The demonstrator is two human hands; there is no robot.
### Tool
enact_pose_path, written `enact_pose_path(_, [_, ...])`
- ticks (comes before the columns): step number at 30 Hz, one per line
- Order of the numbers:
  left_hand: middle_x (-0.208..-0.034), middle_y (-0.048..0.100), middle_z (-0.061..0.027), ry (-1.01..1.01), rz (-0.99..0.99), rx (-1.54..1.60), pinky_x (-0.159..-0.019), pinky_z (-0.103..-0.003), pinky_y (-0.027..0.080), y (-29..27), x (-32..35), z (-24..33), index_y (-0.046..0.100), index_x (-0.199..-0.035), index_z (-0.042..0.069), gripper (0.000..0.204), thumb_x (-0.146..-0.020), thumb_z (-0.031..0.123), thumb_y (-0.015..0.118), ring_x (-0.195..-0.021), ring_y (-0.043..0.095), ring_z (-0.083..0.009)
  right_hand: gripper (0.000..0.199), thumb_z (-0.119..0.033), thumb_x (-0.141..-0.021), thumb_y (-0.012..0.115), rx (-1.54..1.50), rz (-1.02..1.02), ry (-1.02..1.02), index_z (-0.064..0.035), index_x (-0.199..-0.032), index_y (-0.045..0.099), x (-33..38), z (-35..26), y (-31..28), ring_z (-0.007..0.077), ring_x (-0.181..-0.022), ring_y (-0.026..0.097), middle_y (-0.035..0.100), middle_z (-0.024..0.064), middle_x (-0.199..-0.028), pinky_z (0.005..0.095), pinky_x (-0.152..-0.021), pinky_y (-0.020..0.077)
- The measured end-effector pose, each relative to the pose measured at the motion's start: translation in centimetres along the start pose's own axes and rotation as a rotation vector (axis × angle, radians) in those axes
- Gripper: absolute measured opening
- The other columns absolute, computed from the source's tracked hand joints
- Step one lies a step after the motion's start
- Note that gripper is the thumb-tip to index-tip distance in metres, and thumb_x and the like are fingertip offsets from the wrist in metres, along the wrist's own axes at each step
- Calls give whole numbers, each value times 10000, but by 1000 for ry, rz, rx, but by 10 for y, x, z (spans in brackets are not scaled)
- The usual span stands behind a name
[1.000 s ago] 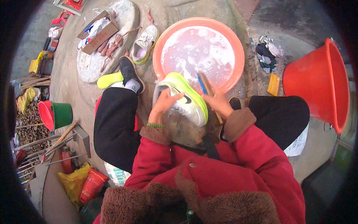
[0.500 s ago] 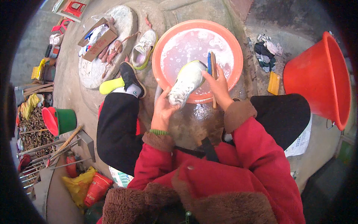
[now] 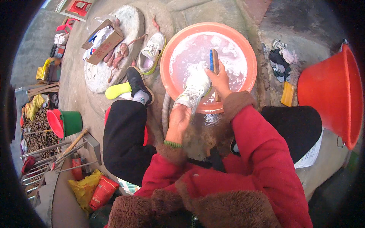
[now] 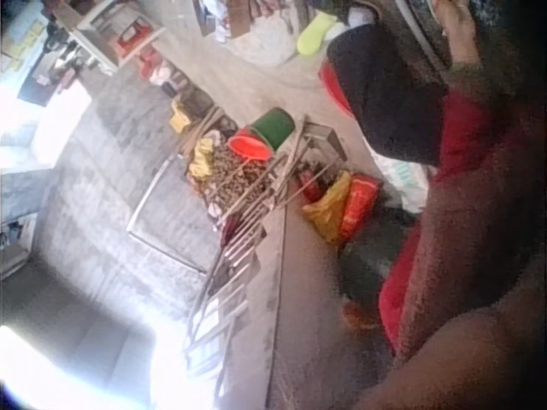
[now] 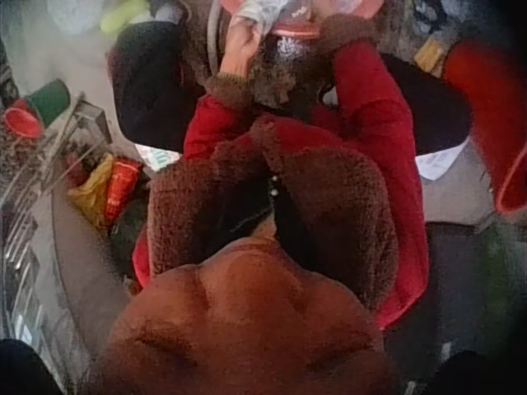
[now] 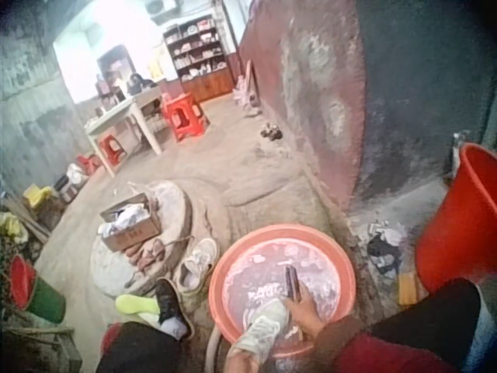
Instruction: The person sits on the ground and washes a white and green sneaker using a brush and soapy water in a pink basin. They scrub the shoe repeatedly, dipping the brush into the water and cleaning different parts of the shoe.
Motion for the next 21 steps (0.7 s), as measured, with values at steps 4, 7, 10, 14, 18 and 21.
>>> enact_pose_path(4, [-1300, 620, -141, -46, -21, -59, -950, -311, 567, 12, -20, -7, 477, -1395, -75, 393, -1009, -8, 497, -1127, 653, -229, 881, -256, -900, 754, -99, -30, 66, -27, -1575, 236, 6, -4, 8, 232, -1130, 582, 546, 188, -1343, 332, -881, 488])
enact_pose_path(7, [-1280, 631, -115, -104, 45, -40, -885, -278, 577, 14, -30, -19, 496, -1388, -54, 383, -1015, 26, 529, -1069, 667, -189, 870, -252, -915, 740, -187, -73, 132, -36, -1580, 223, 14, -12, 11, 235, -1142, 618, 549, 191, -1363, 328, -868, 533])
enact_pose_path(10, [-1292, 623, -111, -105, 55, -11, -922, -303, 561, 15, -38, -23, 503, -1392, -24, 379, -1028, 75, 533, -1089, 652, -198, 856, -262, -919, 737, -143, -104, 167, -52, -1578, 233, 17, -17, 14, 216, -1070, 635, 564, 175, -1326, 313, -784, 542])
enact_pose_path(14, [-1346, 597, -158, -49, 24, 185, -1044, -377, 511, 19, -47, -21, 501, -1397, -21, 381, -1058, 147, 456, -1197, 609, -261, 829, -275, -919, 738, -94, -83, 93, -71, -1572, 271, 13, -18, 23, 227, -1105, 626, 569, 182, -1329, 324, -852, 527])
enact_pose_path(18, [-1409, 563, -177, -30, -17, 586, -1132, -439, 449, 19, -44, -18, 513, -1388, -26, 408, -1066, 182, 373, -1291, 553, -310, 785, -335, -934, 712, 37, -147, -30, -113, -1573, 314, -3, -14, 29, 274, -1152, 630, 590, 190, -1346, 370, -952, 498])
enact_pose_path(21, [-1370, 591, -167, -6, -85, 620, -1125, -429, 450, 18, -40, -15, 531, -1359, -20, 408, -1065, 211, 368, -1250, 578, -310, 703, -385, -972, 652, 320, -118, -173, -194, -1578, 353, -26, -9, 11, 292, -1070, 678, 662, 156, -1274, 403, -917, 511])
Point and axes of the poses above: each hand's wrist, its own x-axis away from the middle knuckle, its own y-axis out of the palm, z = x × y, the point moved 6 cm from there along -x, towards the middle knuckle
